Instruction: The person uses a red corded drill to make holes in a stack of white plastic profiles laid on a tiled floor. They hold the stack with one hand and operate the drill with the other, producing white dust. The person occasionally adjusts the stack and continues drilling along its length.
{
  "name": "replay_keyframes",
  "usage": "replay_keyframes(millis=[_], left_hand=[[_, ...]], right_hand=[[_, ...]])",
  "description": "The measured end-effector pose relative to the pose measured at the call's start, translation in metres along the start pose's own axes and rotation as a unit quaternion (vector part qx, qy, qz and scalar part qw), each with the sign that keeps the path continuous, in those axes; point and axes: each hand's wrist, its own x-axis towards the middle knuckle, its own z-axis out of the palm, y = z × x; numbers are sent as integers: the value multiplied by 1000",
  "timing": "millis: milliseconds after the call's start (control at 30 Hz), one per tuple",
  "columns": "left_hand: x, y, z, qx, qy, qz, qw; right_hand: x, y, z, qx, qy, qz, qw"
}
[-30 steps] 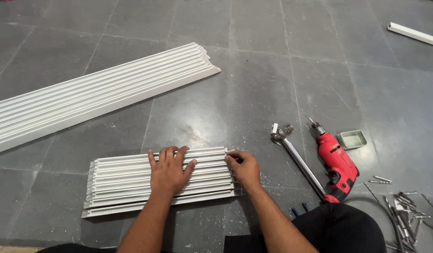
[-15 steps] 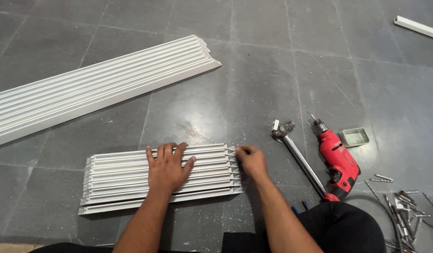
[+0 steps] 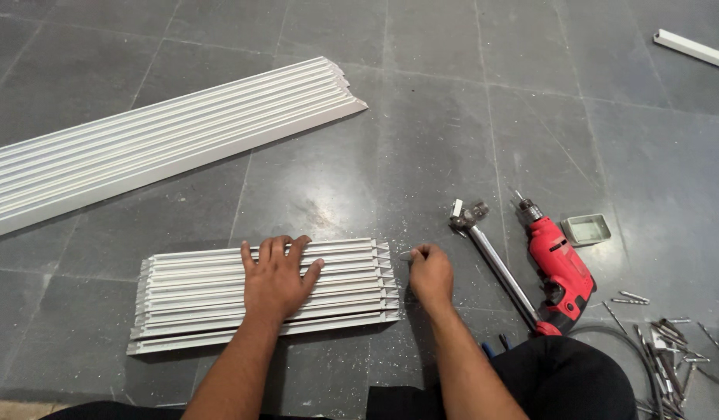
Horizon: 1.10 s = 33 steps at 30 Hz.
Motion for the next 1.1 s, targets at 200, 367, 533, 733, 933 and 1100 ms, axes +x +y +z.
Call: replay_keyframes(millis=[200,367,533,733,933,1100], left_hand=[[-1,0,0,4,0,-2,1000],[-1,1,1,-5,1,-4,1000],[-1,-1,6,-1,22,2,1000],[6,-6,12,14,30,11,999],[2,4,1,-29,80,16,996],[-9,12,-9,-44,94,28,994]], right_hand=[[-10,-12,-8,150,108,-46,982],[-37,-36,-23,93,-80,-75,990],[-112,-51,-16,-227,-76,-433,869],[-56,-36,-59,41,-133,-105,985],[60,76,-181,-100,70,-115,986],[111,185,-204,225,222,184,931]])
